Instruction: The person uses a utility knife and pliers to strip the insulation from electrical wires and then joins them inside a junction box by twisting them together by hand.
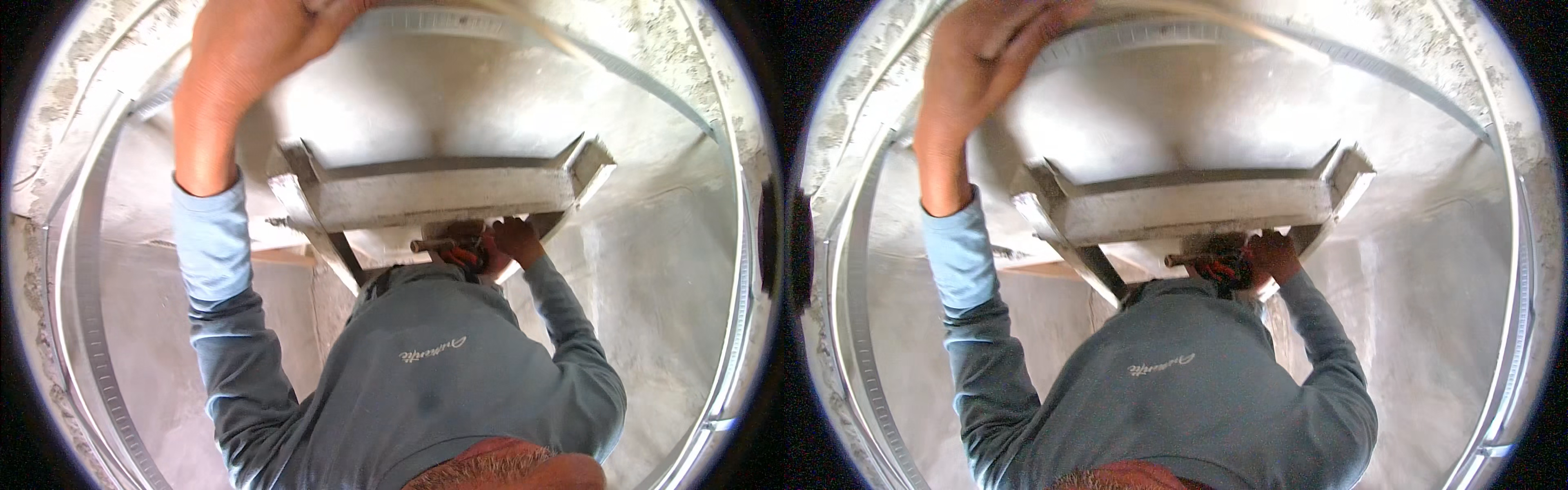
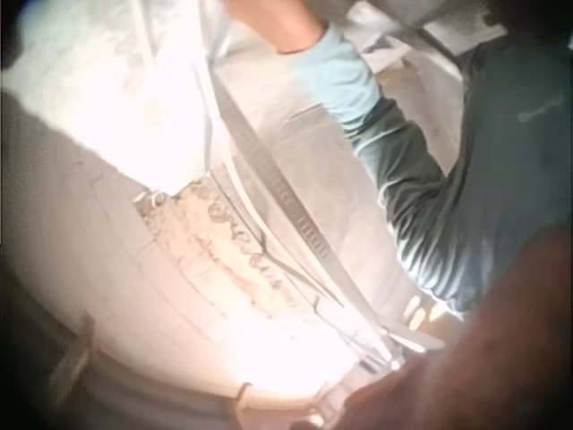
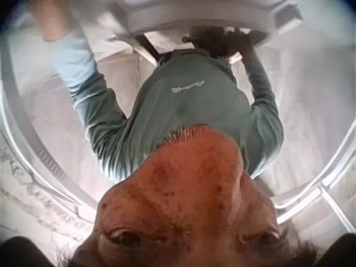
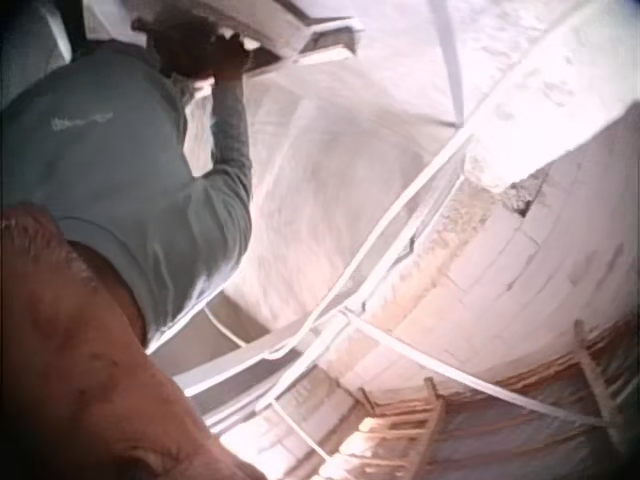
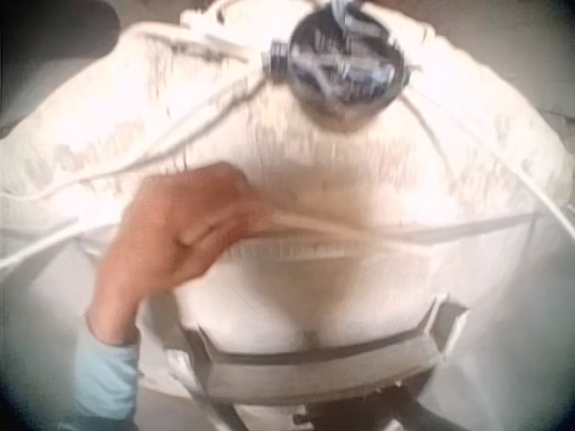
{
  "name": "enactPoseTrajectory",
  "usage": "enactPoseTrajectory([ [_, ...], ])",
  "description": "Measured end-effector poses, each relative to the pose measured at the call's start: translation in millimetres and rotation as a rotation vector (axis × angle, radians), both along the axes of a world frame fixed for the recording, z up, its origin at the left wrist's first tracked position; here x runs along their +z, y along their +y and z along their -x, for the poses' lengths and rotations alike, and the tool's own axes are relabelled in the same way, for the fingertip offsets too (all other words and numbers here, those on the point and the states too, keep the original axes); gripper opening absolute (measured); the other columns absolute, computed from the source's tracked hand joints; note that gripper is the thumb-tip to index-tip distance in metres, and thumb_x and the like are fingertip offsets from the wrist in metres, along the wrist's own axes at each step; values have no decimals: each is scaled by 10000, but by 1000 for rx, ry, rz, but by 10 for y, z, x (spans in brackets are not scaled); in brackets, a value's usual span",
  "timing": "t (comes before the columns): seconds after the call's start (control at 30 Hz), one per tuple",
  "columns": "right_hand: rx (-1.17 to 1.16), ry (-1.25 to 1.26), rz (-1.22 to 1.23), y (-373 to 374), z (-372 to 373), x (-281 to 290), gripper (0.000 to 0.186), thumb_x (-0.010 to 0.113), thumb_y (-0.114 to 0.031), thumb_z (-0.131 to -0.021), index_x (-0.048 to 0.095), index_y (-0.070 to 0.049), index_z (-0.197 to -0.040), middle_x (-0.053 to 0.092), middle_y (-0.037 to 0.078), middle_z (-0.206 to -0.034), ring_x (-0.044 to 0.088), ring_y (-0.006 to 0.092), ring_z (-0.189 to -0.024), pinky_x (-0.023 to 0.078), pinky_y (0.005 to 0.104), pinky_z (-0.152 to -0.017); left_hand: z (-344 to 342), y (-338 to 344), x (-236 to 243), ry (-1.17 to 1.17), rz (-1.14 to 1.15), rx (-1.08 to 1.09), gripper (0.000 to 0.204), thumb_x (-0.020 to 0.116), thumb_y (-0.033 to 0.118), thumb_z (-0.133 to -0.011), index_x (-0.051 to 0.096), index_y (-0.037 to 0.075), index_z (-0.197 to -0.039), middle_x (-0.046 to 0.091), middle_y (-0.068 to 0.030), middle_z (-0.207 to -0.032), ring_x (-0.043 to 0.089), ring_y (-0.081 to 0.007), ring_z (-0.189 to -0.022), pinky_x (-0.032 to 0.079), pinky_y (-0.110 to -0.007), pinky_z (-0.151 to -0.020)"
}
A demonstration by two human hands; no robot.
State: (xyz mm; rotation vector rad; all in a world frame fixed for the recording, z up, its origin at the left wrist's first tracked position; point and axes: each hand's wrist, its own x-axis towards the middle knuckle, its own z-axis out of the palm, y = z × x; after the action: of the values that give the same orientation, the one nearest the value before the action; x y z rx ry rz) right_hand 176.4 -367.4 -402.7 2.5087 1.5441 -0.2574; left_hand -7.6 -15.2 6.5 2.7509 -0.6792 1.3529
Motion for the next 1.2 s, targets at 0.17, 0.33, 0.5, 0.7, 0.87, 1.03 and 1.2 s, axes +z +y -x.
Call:
enactPoseTrajectory([
  [0.17,-260,737,35,-245,63,1531,261,624,-294,-1001,576,-58,-1104,642,125,-826,662,231,-692,545,379,-626,109,-165,185,-75,-150,250,173,736,188,-924,757,115,-1079,727,-74,-955,716,-287,-798,570,-360,-671],
  [0.33,-266,1010,-355,-620,270,2615,360,650,-229,-1020,556,-23,-1300,589,63,-899,559,118,-702,490,301,-623,44,-256,263,-209,-138,360,183,754,233,-904,779,149,-1064,746,-36,-980,722,-276,-798,586,-363,-691],
  [0.5,-135,915,-895,-696,509,3336,451,654,-206,-1021,539,-11,-1411,600,45,-886,569,91,-724,470,278,-627,-59,-532,434,-131,156,457,168,739,160,-913,721,108,-1072,685,-121,-851,673,-330,-727,543,-395,-614],
  [0.7,-61,137,-981,-192,475,3607,383,592,-272,-1055,591,4,-1319,637,151,-894,597,190,-694,484,366,-636,-110,-418,277,-240,-106,447,192,757,177,-888,736,178,-1079,672,-53,-921,678,-274,-768,550,-384,-626],
  [0.87,-118,166,-901,151,492,3777,346,603,-262,-1049,553,-1,-1271,627,208,-905,615,314,-724,494,440,-699,-174,-389,126,-309,-159,496,172,766,206,-867,756,227,-1038,645,20,-982,687,-176,-829,556,-330,-601],
  [1.03,113,-138,-987,323,434,3800,310,667,-194,-999,572,0,-1221,638,214,-916,648,387,-703,505,454,-633,-247,-273,80,-367,-139,384,175,732,125,-837,728,227,-979,621,60,-969,654,-175,-782,540,-350,-541],
  [1.2,221,-501,-1002,555,404,3964,309,713,-136,-943,595,-4,-1196,624,176,-897,660,362,-639,526,434,-541,-216,-329,126,-329,-198,438,195,751,158,-847,751,240,-1023,632,43,-953,660,-171,-814,552,-342,-588],
])
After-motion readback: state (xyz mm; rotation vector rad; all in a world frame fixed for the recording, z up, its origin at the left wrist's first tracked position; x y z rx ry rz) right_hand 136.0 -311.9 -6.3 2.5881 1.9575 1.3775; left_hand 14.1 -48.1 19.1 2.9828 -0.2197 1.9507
